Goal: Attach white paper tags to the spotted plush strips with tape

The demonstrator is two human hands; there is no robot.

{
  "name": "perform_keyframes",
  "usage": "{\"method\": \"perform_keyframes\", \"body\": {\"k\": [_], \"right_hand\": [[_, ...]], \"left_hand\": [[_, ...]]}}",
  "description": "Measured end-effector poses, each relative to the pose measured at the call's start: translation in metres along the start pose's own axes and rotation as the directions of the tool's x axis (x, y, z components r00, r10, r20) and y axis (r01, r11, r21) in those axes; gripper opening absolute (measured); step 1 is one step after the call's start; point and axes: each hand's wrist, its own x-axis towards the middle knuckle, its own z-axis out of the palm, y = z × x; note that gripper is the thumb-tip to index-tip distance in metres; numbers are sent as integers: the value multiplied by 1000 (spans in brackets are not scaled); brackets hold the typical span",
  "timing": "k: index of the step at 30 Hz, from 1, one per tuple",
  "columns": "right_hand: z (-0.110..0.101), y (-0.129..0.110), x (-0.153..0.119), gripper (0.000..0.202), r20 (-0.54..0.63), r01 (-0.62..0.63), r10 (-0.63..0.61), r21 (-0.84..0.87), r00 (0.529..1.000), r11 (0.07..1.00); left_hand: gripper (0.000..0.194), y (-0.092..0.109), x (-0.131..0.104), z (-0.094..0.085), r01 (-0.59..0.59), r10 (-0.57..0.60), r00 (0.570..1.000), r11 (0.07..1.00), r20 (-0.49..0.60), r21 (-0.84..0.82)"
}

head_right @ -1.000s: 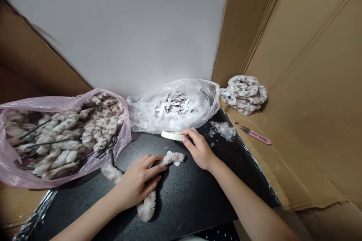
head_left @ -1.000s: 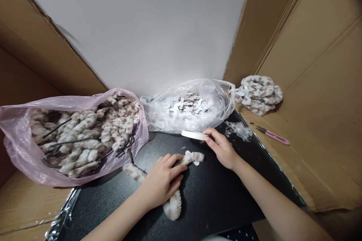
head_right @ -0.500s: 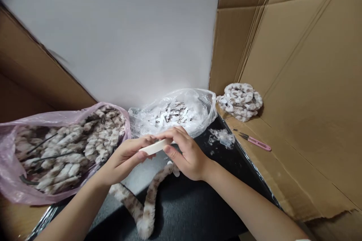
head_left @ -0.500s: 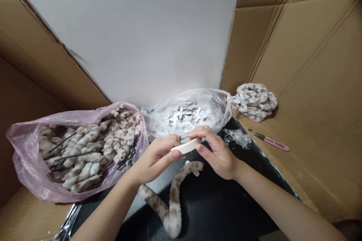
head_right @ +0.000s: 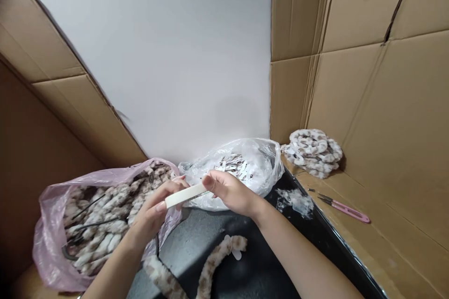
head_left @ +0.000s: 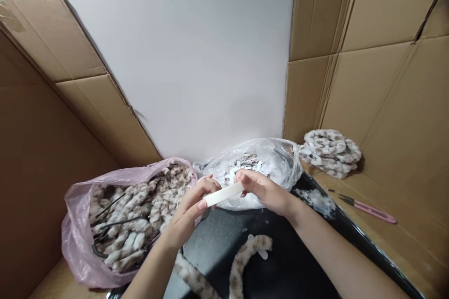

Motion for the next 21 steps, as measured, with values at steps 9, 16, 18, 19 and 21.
{"method": "perform_keyframes", "body": {"k": [9,16,18,19,21], "right_hand": [[-3,-6,-11,38,-292,114,-92,62,952,992],[-3,-15,-17,28,-347,188,-230,-151,909,971],[3,-21,-21,17,-415,231,-405,-409,814,883],[7,-24,-22,17,-400,244,-468,-495,788,834],[14,-28,-24,19,-369,252,-532,-588,762,769]], "left_hand": [[28,19,5,3,-71,32,981,977,191,201],[21,13,3,2,-139,130,990,936,51,324],[12,15,3,5,-154,167,986,878,11,452],[9,17,3,7,-163,192,981,844,-4,511],[8,20,2,11,-187,242,970,773,-10,606]]}}
